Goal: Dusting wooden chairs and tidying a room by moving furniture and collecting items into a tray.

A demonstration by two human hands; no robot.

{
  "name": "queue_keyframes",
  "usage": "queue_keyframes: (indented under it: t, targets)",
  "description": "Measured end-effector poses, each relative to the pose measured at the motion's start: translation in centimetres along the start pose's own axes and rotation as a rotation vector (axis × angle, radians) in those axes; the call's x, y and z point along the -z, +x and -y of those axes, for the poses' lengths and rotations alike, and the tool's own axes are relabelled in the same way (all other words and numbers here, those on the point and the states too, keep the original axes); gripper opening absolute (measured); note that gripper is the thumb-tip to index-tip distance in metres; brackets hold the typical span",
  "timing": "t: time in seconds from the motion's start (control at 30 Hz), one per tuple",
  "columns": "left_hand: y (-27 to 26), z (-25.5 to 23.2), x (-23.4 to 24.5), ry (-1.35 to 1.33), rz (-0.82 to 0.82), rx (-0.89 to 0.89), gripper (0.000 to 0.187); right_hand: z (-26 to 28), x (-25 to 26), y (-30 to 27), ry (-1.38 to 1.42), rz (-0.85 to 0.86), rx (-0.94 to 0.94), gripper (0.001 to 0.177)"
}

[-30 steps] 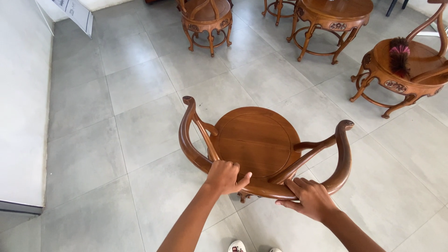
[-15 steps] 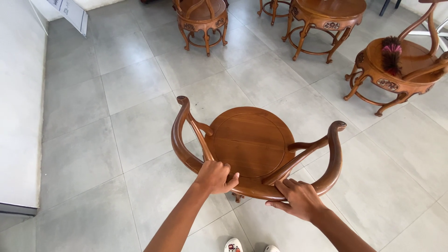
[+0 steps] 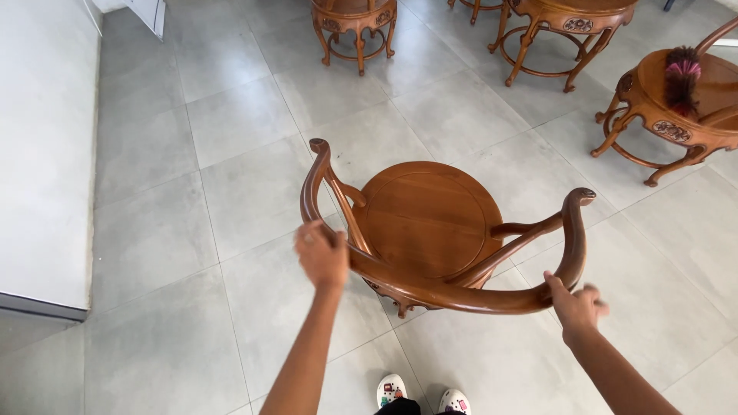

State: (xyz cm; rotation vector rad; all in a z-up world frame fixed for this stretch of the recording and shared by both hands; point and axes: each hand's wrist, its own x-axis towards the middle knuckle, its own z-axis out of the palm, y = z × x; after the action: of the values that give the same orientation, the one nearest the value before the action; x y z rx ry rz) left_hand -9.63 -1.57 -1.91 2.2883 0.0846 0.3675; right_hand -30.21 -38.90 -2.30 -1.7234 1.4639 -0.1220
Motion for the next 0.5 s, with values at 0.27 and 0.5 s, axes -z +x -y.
queue_keyframes:
  t: [0.27, 0.5]
  targets:
    - [1.9, 4.8, -1.5, -0.627, 0.442, 0.768, 0.070, -1.2, -2.5, -0.4, 0.630, 0.309, -0.236, 0.067]
    - [2.1, 5.3, -3.8, -1.280, 0.415, 0.885, 0.038, -1.1, -3.2, 1.4, 0.570, 0.239, -0.235, 0.059]
